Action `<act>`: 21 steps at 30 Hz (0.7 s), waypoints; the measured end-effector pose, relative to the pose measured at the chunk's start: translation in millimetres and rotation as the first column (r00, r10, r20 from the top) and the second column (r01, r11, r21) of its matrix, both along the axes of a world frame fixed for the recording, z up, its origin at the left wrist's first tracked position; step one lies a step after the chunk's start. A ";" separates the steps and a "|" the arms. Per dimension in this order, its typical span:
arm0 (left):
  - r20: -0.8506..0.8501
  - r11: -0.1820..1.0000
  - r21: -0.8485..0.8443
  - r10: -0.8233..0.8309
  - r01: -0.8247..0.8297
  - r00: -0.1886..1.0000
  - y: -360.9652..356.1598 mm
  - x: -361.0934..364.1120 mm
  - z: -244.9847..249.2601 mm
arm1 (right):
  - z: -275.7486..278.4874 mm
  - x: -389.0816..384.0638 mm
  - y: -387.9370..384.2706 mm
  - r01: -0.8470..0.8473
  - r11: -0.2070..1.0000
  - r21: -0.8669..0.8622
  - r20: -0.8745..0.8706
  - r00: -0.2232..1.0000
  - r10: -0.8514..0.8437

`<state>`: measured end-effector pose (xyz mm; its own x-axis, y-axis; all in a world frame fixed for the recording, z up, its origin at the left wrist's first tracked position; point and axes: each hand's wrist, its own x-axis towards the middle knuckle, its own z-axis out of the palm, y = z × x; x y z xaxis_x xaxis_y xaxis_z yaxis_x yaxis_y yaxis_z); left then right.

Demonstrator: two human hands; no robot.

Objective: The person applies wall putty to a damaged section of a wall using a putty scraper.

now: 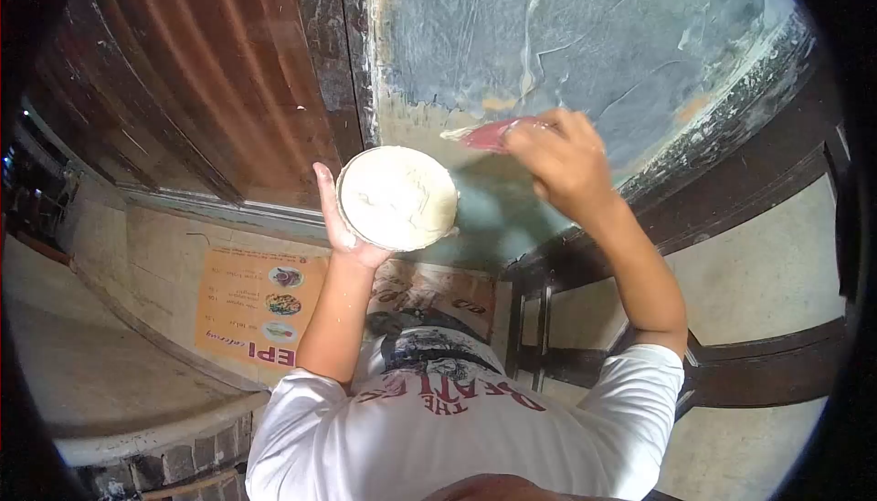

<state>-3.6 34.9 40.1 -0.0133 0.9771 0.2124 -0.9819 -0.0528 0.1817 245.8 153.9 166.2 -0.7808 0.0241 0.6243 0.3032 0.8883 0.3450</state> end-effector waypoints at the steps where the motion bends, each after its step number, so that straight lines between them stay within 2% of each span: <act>1: 0.013 0.994 0.096 -0.046 0.045 0.999 -1.1 -1.7 -1.6 | 0.3 4.1 9.4 0.030 0.998 -0.048 -0.065 0.997 -0.033; 2: -0.007 0.996 -0.076 0.041 -0.042 0.999 -3.4 -3.3 -1.0 | -1.8 8.3 20.1 0.058 0.993 -0.098 -0.128 0.989 -0.070; 3: -0.005 0.996 -0.075 0.042 -0.042 0.999 -5.7 -5.2 -0.1 | -5.1 13.1 30.8 0.058 0.994 -0.097 -0.126 0.989 -0.070; 5: 0.061 0.995 -0.091 -0.029 0.034 0.998 -9.2 -8.5 1.3 | -17.9 22.6 50.8 0.167 0.963 -0.213 -0.196 0.958 -0.209; 6: 0.143 0.983 0.130 -0.150 0.131 0.978 -8.7 -8.8 -0.7 | -27.5 27.1 59.1 0.168 0.963 -0.212 -0.195 0.958 -0.210; 7: 0.145 0.982 0.132 -0.151 0.132 0.978 -8.0 -11.2 -4.5 | -39.2 31.1 67.4 0.202 0.941 -0.272 -0.175 0.951 -0.255; 8: 0.133 0.998 -0.064 -0.007 0.015 0.991 -7.8 -15.8 -8.9 | -51.7 33.6 74.1 0.235 0.914 -0.331 -0.154 0.942 -0.298; 9: 0.094 0.961 -0.255 0.133 -0.106 0.987 -8.1 -20.0 -11.0 | -64.7 34.9 79.2 0.236 0.914 -0.330 -0.153 0.942 -0.298; 10: 0.212 0.995 0.039 -0.096 0.089 0.973 -12.2 -20.7 -10.8 | -78.0 36.0 83.9 0.268 0.895 -0.356 -0.134 0.934 -0.332; 11: 0.178 0.986 -0.168 0.029 0.002 0.984 -14.8 -21.4 -7.4 | -90.4 36.4 87.5 0.298 0.875 -0.381 -0.114 0.924 -0.365; 13: 0.019 0.998 0.063 0.004 -0.005 1.000 -16.6 -17.9 -4.3 | -109.0 34.6 91.1 0.305 0.868 -0.393 -0.128 0.916 -0.380; 17: -0.036 0.998 -0.005 0.060 -0.060 0.998 -18.1 -23.4 -11.4 | -126.8 29.5 95.4 0.343 0.832 -0.436 -0.121 0.894 -0.432; 19: -0.012 0.983 -0.145 0.111 -0.112 0.994 -18.2 -25.7 -13.5 | -130.7 28.1 98.7 0.415 0.814 -0.406 -0.084 0.870 -0.486; 20: 0.074 0.994 -0.097 0.055 -0.048 0.996 -18.7 -28.7 -15.9 | -134.2 29.2 103.8 0.390 0.832 -0.394 -0.113 0.878 -0.465; 21: 0.074 0.994 -0.097 0.055 -0.047 0.996 -18.7 -27.9 -15.7 | -133.3 29.9 105.6 0.390 0.832 -0.394 -0.113 0.878 -0.465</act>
<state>-31.5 16.2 24.4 -0.0763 0.9904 0.1149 -0.9896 -0.0892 0.1125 275.7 259.5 32.9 -0.5028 0.5722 0.6480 0.7087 0.7020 -0.0701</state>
